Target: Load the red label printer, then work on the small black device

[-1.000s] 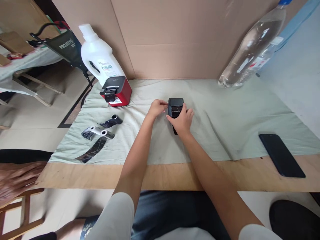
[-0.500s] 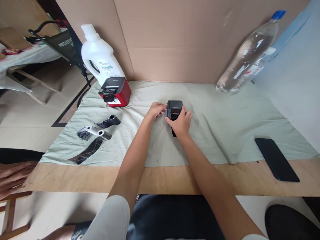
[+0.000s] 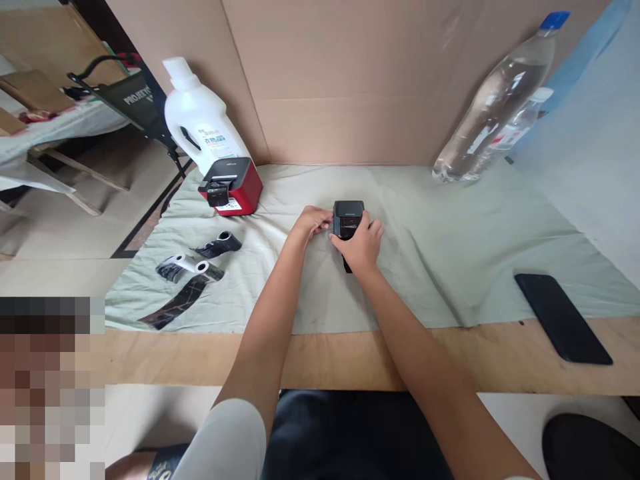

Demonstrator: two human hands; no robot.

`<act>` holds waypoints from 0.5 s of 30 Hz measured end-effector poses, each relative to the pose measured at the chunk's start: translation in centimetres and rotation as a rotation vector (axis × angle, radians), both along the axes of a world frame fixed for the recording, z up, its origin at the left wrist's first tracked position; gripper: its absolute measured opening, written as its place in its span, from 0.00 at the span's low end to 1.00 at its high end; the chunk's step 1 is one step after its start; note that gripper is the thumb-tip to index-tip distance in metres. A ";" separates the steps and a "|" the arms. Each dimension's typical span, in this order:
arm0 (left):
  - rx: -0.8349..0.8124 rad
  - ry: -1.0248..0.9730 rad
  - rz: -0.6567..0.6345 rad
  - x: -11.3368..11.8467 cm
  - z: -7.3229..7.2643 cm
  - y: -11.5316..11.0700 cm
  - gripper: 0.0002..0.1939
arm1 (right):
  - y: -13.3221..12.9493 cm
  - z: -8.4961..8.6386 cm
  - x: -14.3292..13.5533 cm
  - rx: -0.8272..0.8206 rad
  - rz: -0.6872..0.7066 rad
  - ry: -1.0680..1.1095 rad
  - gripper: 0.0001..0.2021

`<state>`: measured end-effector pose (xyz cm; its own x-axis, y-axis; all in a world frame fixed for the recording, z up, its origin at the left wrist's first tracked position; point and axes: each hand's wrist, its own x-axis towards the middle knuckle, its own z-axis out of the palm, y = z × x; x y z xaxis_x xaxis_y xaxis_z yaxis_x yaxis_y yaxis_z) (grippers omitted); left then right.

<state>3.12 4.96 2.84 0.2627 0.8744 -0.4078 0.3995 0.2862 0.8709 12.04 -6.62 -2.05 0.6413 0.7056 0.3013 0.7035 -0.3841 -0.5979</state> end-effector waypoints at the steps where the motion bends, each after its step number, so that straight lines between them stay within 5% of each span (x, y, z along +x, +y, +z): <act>1: -0.001 0.000 0.006 0.0 0.0 0.0 0.09 | 0.0 0.0 0.0 -0.001 0.002 0.002 0.51; 15: 0.009 0.000 0.016 0.0 -0.2 0.0 0.06 | -0.3 0.7 -0.1 -0.019 0.005 0.025 0.50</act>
